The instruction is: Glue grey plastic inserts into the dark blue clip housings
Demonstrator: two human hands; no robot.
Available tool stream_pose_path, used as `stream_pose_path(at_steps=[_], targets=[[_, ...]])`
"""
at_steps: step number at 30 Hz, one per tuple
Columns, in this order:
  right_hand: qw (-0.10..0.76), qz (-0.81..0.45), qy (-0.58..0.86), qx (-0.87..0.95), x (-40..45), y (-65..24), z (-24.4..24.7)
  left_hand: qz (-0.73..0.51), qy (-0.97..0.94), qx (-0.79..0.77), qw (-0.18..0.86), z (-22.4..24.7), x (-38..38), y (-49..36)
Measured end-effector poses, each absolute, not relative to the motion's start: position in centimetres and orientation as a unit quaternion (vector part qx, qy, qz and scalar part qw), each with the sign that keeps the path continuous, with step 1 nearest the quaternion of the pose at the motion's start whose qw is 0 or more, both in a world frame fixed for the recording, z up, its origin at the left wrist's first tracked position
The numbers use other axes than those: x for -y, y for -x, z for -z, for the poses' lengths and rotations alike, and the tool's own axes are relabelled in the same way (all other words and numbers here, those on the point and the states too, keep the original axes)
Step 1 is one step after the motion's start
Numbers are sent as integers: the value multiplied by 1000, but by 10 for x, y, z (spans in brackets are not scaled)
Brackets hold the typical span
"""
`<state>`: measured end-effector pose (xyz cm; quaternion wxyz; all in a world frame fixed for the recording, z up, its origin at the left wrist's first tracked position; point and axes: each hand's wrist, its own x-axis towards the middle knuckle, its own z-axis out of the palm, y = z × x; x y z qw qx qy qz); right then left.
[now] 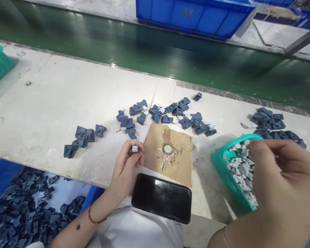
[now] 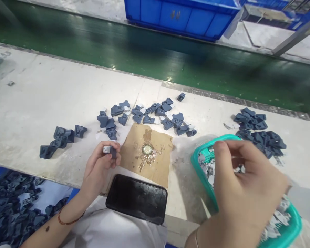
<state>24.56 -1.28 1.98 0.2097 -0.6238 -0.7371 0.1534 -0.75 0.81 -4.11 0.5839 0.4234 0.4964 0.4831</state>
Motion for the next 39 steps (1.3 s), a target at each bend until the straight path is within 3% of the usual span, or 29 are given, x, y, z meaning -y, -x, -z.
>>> stream_pose_path(at_steps=[5, 11, 22, 27, 30, 35, 39], targets=[[174, -160, 715, 658, 8, -270, -11, -502, -474, -459, 559, 47, -6, 12], [49, -146, 853, 498, 3, -290, -7, -510, -515, -495, 479, 42, -6, 12], [92, -156, 859, 478, 6, -290, 0, -371, -632, -629, 259, 31, -32, 46], [206, -114, 856, 460, 7, -288, 7, -329, -684, -640, 124, 30, -39, 73], [347, -73, 843, 405, 5, -282, 8, -265, -708, -655, 22, 30, -45, 91], [612, -140, 694, 353, 2, -260, -2, -153, -740, -655, 25, 32, -57, 113], [643, -217, 640, 359, 4, -241, -8, -192, -752, -629, 47, 25, -60, 116]])
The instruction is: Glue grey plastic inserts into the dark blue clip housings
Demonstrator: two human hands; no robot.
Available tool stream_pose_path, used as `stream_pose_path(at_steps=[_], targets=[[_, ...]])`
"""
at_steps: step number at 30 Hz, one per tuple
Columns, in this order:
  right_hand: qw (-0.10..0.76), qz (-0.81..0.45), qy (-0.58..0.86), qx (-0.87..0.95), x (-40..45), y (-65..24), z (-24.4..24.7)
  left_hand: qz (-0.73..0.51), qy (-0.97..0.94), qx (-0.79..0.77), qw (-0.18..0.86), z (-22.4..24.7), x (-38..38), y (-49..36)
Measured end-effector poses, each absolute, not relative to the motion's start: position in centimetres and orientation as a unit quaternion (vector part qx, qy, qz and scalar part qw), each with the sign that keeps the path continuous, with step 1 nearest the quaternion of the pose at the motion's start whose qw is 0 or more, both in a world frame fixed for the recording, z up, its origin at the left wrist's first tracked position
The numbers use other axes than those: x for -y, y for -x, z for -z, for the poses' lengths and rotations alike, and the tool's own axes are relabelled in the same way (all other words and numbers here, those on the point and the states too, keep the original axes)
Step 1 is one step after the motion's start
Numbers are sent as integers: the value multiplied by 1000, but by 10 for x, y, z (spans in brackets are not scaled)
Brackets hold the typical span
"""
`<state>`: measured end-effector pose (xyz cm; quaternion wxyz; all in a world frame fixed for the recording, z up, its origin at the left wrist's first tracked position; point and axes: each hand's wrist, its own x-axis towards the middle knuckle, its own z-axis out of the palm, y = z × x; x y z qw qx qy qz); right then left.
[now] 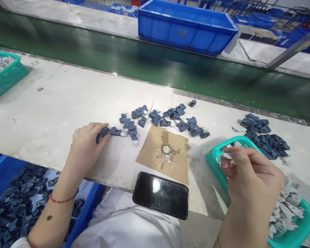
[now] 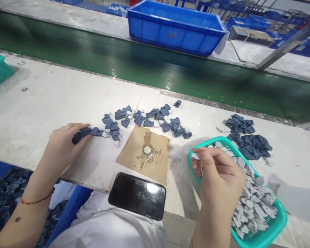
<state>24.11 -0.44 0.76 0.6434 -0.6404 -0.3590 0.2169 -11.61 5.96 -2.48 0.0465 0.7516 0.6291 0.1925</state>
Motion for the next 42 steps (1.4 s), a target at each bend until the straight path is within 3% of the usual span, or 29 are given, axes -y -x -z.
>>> stream_pose_path(at_steps=[4, 6, 12, 17, 29, 34, 42], targets=[[608, -280, 633, 389, 1, -227, -4, -321, -704, -631, 46, 12, -50, 109], [590, -348, 613, 393, -5, -222, 1, -388, -664, -632, 94, 9, -42, 100], [545, -508, 543, 387, -21, -214, 18, -456, -496, -508, 537, 15, -21, 58], [529, -591, 496, 354, -23, -215, 21, -421, -400, -449, 679, 24, -15, 29], [495, -614, 519, 331, -20, -209, 23, -400, -540, -429, 603, 37, -12, 13], [509, -501, 581, 391, -18, -203, 25, -391, -551, -436, 594, 36, -7, 16], [434, -312, 666, 520, -13, -197, 35, -331, -586, -456, 583, 32, -4, 15]])
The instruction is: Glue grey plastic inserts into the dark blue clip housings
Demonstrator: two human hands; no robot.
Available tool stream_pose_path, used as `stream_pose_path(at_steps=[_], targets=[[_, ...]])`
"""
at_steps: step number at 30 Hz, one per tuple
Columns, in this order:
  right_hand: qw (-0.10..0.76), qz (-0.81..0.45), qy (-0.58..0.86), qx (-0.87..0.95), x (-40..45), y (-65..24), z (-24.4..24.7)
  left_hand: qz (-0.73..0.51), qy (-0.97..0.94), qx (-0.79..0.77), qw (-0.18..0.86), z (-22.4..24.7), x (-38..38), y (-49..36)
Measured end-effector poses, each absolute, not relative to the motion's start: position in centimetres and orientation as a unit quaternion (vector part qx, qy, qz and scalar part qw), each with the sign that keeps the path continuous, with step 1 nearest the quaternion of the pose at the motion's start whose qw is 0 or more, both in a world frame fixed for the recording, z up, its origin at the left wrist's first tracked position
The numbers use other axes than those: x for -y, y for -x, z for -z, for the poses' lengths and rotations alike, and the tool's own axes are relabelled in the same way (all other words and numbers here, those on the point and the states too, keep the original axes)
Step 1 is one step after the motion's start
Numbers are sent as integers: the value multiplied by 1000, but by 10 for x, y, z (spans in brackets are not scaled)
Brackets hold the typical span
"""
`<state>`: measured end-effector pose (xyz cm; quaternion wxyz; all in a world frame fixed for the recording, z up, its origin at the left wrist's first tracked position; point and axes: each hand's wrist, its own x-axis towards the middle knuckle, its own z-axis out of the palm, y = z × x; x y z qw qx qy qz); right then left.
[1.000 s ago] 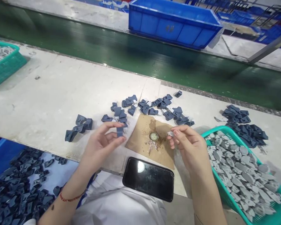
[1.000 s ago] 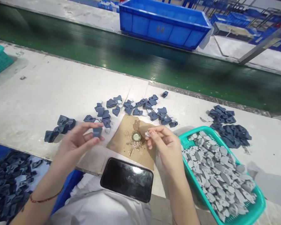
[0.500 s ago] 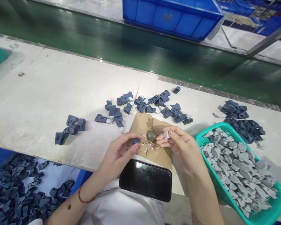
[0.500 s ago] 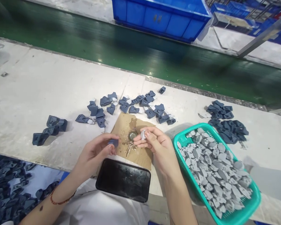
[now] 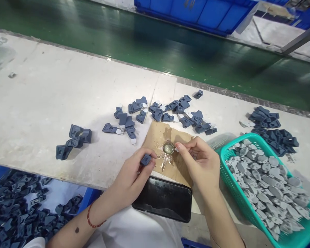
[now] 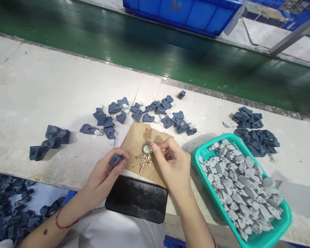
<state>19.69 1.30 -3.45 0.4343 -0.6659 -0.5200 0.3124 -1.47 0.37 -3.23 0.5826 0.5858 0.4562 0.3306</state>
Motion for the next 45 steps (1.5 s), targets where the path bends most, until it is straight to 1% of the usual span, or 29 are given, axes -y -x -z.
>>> stream_pose_path(at_steps=[10, 16, 18, 20, 22, 25, 28, 31, 34, 45], targets=[[331, -208, 612, 687, -14, -192, 35, -330, -600, -452, 572, 33, -4, 14], [348, -193, 612, 684, -14, -191, 37, -348, -625, -432, 549, 32, -5, 15], [340, -207, 617, 679, -14, -191, 37, -344, -637, -435, 535, 31, -6, 14], [355, -233, 627, 653, -14, -191, 37, -347, -647, -435, 521, 30, -6, 14], [402, -277, 640, 593, -13, -190, 35, -349, -660, -436, 502, 30, -6, 13], [477, -362, 634, 491, -13, -189, 32, -340, -707, -440, 437, 31, -6, 11], [511, -440, 599, 432, -13, -187, 30, -316, -761, -434, 364, 32, -7, 8], [516, -495, 569, 406, -12, -184, 29, -299, -792, -421, 325, 33, -8, 5], [507, -519, 553, 409, -11, -180, 26, -286, -807, -419, 300, 34, -8, 4], [481, -496, 559, 458, -12, -170, 19, -275, -821, -413, 283, 36, -9, 2]])
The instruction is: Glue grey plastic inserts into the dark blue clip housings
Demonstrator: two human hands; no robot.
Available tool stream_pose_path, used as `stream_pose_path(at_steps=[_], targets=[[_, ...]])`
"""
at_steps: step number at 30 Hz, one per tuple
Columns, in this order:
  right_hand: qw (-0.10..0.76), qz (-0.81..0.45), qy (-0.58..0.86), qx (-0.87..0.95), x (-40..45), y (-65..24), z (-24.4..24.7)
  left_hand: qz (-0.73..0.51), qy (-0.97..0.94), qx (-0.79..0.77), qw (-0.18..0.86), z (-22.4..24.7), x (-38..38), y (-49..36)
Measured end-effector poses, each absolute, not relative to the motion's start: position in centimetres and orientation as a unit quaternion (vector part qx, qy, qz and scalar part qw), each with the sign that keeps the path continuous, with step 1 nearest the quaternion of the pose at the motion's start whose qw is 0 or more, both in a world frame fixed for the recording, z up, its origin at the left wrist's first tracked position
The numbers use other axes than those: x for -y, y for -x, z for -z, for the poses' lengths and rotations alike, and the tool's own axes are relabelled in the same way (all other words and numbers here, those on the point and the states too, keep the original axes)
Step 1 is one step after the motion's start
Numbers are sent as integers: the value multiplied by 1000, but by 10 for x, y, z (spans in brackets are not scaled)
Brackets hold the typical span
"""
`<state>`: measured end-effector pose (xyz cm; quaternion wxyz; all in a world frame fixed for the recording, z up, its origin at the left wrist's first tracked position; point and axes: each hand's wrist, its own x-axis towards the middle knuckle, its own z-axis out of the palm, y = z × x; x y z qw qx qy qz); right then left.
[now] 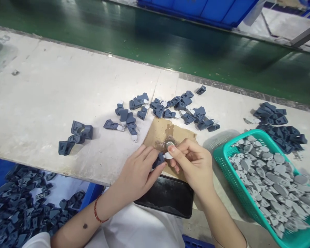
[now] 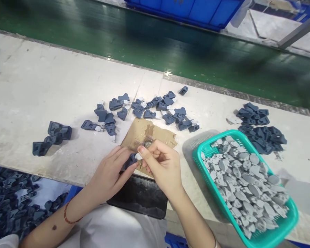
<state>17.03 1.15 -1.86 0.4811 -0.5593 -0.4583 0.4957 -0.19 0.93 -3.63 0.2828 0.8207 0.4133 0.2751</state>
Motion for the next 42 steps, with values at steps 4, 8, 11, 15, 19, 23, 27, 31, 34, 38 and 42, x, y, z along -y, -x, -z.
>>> stream_pose_path(at_steps=[4, 8, 11, 15, 19, 23, 27, 31, 34, 38, 42], targets=[[465, -486, 567, 475, -9, -171, 20, -273, -825, -410, 276, 37, -9, 1], [447, -476, 576, 492, -7, -172, 22, -276, -832, -406, 261, 37, -9, 1], [436, -479, 575, 500, -6, -173, 24, -274, -834, -404, 259, 37, -10, 0], [432, -510, 560, 491, -6, -172, 24, -283, -835, -398, 255, 37, -9, 1], [433, -500, 559, 501, -5, -168, 23, -301, -830, -394, 255, 37, -8, 2], [426, -496, 567, 501, -5, -165, 21, -305, -821, -401, 269, 38, -7, 3], [420, -497, 561, 512, -3, -166, 19, -314, -828, -391, 252, 39, -6, 4], [421, -480, 561, 527, 1, -167, 24, -318, -830, -390, 240, 40, -5, 4], [433, -462, 562, 532, 3, -168, 28, -315, -831, -393, 235, 39, -3, 2], [467, -381, 550, 577, 5, -173, 31, -329, -826, -401, 222, 33, -6, 6], [495, -332, 537, 597, 4, -181, 34, -325, -808, -474, 128, 25, -28, 25]])
